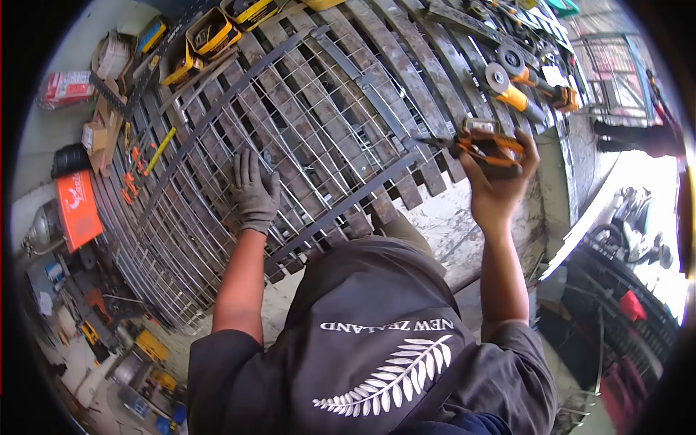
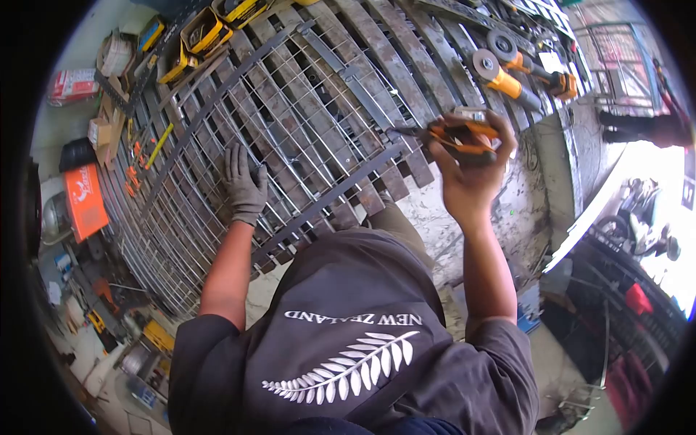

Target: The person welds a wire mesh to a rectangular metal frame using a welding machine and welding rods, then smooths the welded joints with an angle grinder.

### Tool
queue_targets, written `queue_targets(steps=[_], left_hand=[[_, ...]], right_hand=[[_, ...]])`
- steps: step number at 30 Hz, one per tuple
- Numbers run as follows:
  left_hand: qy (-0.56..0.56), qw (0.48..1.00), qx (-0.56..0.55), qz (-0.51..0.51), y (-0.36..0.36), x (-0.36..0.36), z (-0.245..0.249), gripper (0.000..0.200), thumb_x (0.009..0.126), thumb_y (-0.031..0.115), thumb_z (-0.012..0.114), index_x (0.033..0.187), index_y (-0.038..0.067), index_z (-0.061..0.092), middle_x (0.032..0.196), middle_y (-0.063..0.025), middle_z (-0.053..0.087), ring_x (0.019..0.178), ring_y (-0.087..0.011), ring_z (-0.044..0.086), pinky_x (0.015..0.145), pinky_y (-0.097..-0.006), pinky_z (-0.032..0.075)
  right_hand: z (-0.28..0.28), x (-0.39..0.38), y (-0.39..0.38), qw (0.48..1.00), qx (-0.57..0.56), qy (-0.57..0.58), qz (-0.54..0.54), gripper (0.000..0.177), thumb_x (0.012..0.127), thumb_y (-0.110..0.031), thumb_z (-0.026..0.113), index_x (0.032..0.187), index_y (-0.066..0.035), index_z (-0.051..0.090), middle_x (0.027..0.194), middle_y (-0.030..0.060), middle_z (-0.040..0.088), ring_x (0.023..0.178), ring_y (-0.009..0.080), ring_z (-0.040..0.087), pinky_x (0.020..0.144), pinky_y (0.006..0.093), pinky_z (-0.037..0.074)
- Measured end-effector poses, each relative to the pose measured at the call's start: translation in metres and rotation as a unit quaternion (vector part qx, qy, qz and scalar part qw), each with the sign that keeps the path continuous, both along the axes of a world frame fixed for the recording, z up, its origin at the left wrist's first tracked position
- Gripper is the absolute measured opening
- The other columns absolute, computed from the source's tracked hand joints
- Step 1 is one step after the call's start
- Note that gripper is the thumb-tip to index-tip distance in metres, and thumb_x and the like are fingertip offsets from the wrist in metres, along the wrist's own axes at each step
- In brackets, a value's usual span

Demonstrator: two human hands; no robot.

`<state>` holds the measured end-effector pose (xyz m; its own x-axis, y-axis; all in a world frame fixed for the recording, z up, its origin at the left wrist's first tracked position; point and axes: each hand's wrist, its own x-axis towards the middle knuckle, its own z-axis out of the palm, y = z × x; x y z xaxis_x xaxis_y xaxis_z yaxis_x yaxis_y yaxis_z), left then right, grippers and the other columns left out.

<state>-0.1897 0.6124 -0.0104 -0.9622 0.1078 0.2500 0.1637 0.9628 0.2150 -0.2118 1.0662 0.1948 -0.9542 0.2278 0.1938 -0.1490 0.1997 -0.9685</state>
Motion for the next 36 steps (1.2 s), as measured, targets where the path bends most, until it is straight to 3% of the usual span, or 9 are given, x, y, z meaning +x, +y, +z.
queue_targets(steps=[11,13,15,21,25,29,31,33,36], left_hand=[[-0.086,0.995,0.003,0.052,0.003,-0.007,0.012,0.086,0.096,0.039,0.071,0.168,0.003,0.039,0.176,-0.0150,0.037,0.166,-0.0383,0.028,0.136,-0.0640,0.017],[-0.098,0.993,0.013,0.061,0.003,-0.007,0.013,0.088,0.095,0.040,0.072,0.169,0.004,0.038,0.177,-0.0143,0.035,0.167,-0.0380,0.025,0.136,-0.0641,0.015],[-0.110,0.992,0.016,0.068,0.003,-0.008,0.014,0.090,0.095,0.040,0.073,0.169,0.004,0.037,0.178,-0.0141,0.034,0.168,-0.0380,0.024,0.136,-0.0642,0.015],[-0.113,0.990,0.021,0.077,-0.001,-0.008,0.013,0.091,0.096,0.041,0.073,0.171,0.007,0.035,0.178,-0.0139,0.034,0.168,-0.0377,0.023,0.136,-0.0645,0.015],[-0.119,0.989,0.033,0.077,-0.003,-0.006,0.011,0.088,0.099,0.045,0.070,0.171,0.007,0.036,0.177,-0.0137,0.035,0.168,-0.0376,0.024,0.135,-0.0648,0.016],[-0.088,0.993,0.030,0.070,-0.006,-0.012,0.006,0.086,0.101,0.048,0.067,0.170,0.006,0.038,0.177,-0.0135,0.037,0.168,-0.0372,0.026,0.135,-0.0654,0.017],[-0.092,0.993,0.035,0.070,-0.004,-0.006,0.006,0.085,0.101,0.049,0.066,0.169,0.006,0.039,0.176,-0.0136,0.037,0.167,-0.0371,0.026,0.135,-0.0656,0.018],[-0.095,0.992,0.034,0.071,-0.004,-0.006,0.006,0.085,0.101,0.049,0.066,0.169,0.006,0.039,0.176,-0.0137,0.037,0.167,-0.0371,0.026,0.134,-0.0657,0.018],[-0.097,0.992,0.031,0.073,-0.004,-0.009,0.008,0.085,0.102,0.048,0.065,0.170,0.005,0.037,0.177,-0.0138,0.036,0.168,-0.0374,0.026,0.135,-0.0651,0.018]], right_hand=[[-0.048,-0.251,-0.089,0.954,0.151,0.209,0.154,0.080,0.088,0.006,0.087,0.151,-0.006,0.040,0.131,0.0190,0.069,0.117,0.0268,0.075,0.099,0.0378,0.063],[-0.045,-0.279,-0.113,0.938,0.188,0.228,0.179,0.078,0.095,0.011,0.078,0.153,-0.006,0.030,0.135,0.0238,0.066,0.122,0.0302,0.073,0.103,0.0399,0.064],[-0.070,-0.306,-0.136,0.940,0.117,0.262,0.186,0.079,0.092,0.007,0.084,0.152,-0.005,0.033,0.132,0.0227,0.067,0.116,0.0270,0.076,0.100,0.0376,0.064],[-0.104,-0.334,-0.164,0.918,0.266,0.166,0.242,0.071,0.088,0.001,0.088,0.147,-0.011,0.048,0.119,0.0165,0.074,0.111,0.0331,0.079,0.095,0.0422,0.064],[-0.102,-0.341,-0.176,0.902,0.102,0.353,0.228,0.072,0.089,0.005,0.086,0.146,-0.011,0.046,0.125,0.0152,0.075,0.113,0.0294,0.079,0.090,0.0394,0.066],[-0.101,-0.337,-0.171,0.901,0.305,0.179,0.252,0.068,0.091,0.000,0.085,0.147,-0.010,0.048,0.122,0.0182,0.074,0.111,0.0330,0.079,0.090,0.0416,0.066],[-0.111,-0.341,-0.180,0.915,0.104,0.306,0.243,0.065,0.092,0.002,0.084,0.145,-0.011,0.049,0.124,0.0169,0.073,0.110,0.0315,0.079,0.092,0.0408,0.066],[-0.118,-0.337,-0.175,0.897,0.267,0.242,0.256,0.061,0.091,0.004,0.083,0.142,-0.009,0.053,0.124,0.0152,0.073,0.111,0.0292,0.079,0.092,0.0398,0.065],[-0.113,-0.338,-0.170,0.913,0.251,0.214,0.240,0.060,0.091,0.003,0.083,0.142,-0.009,0.053,0.123,0.0162,0.073,0.109,0.0299,0.080,0.092,0.0408,0.065]])
